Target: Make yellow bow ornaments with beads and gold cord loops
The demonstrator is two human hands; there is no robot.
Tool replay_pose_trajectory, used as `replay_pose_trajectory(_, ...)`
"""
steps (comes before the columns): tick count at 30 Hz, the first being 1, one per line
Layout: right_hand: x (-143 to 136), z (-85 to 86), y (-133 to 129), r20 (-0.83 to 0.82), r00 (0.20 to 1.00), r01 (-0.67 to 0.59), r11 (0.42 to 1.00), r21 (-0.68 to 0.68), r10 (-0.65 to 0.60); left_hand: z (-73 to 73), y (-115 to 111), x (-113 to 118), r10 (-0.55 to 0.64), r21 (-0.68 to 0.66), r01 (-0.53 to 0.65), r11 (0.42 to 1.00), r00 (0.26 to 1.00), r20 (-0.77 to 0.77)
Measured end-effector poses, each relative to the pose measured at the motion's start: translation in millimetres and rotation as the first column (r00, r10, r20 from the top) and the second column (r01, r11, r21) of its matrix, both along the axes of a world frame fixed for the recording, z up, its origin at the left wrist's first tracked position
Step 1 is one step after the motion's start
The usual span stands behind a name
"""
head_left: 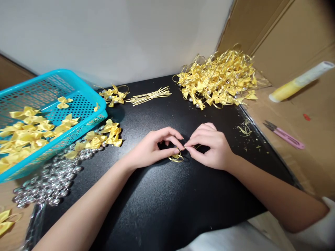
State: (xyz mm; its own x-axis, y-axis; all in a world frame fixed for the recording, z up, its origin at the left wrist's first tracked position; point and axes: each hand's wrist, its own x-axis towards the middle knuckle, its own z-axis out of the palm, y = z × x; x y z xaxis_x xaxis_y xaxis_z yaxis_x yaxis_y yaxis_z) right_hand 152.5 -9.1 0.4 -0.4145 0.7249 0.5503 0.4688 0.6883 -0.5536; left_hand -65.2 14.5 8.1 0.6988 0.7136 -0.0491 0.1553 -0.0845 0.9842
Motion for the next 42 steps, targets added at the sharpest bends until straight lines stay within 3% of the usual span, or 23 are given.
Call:
replay_pose_trajectory(5,-1.4,-1.8,0.1,0.000,1.000,0.026,1.000,-0.002,-0.026,-3.5,-1.8,5.9,0.018,-0.038,-0.016,0.999,0.999,0.033)
replay_pose_trajectory(12,-4.3,-3.8,-1.7,0.021,1.000,0.020,0.999,-0.026,-0.019,-1.8,0.9,-0.5,0.066,0.024,-0.066,0.998,0.998,-0.011)
replay_pose_trajectory(17,-3.5,-2.0,-1.7,0.017,1.000,0.015,0.999,-0.032,-0.014,1.9,6.3,-7.5,0.032,0.091,-0.023,0.996,0.994,-0.103)
replay_pose_trajectory(22,-1.1,0.5,-0.4,-0.006,0.999,0.048,0.998,-0.031,-0.048,2.6,7.7,-9.7,-0.017,0.077,0.030,0.997,0.987,-0.161)
replay_pose_trajectory(36,9.7,1.5,9.9,-0.008,0.987,0.158,0.987,-0.028,-0.158,2.3,7.6,-11.5,-0.059,0.092,0.076,0.993,0.982,-0.177)
replay_pose_trajectory(42,16.7,1.0,12.6,0.171,0.982,0.102,0.986,-0.129,-0.080,-2.4,6.1,-12.7,-0.037,0.130,0.060,0.990,0.985,-0.166)
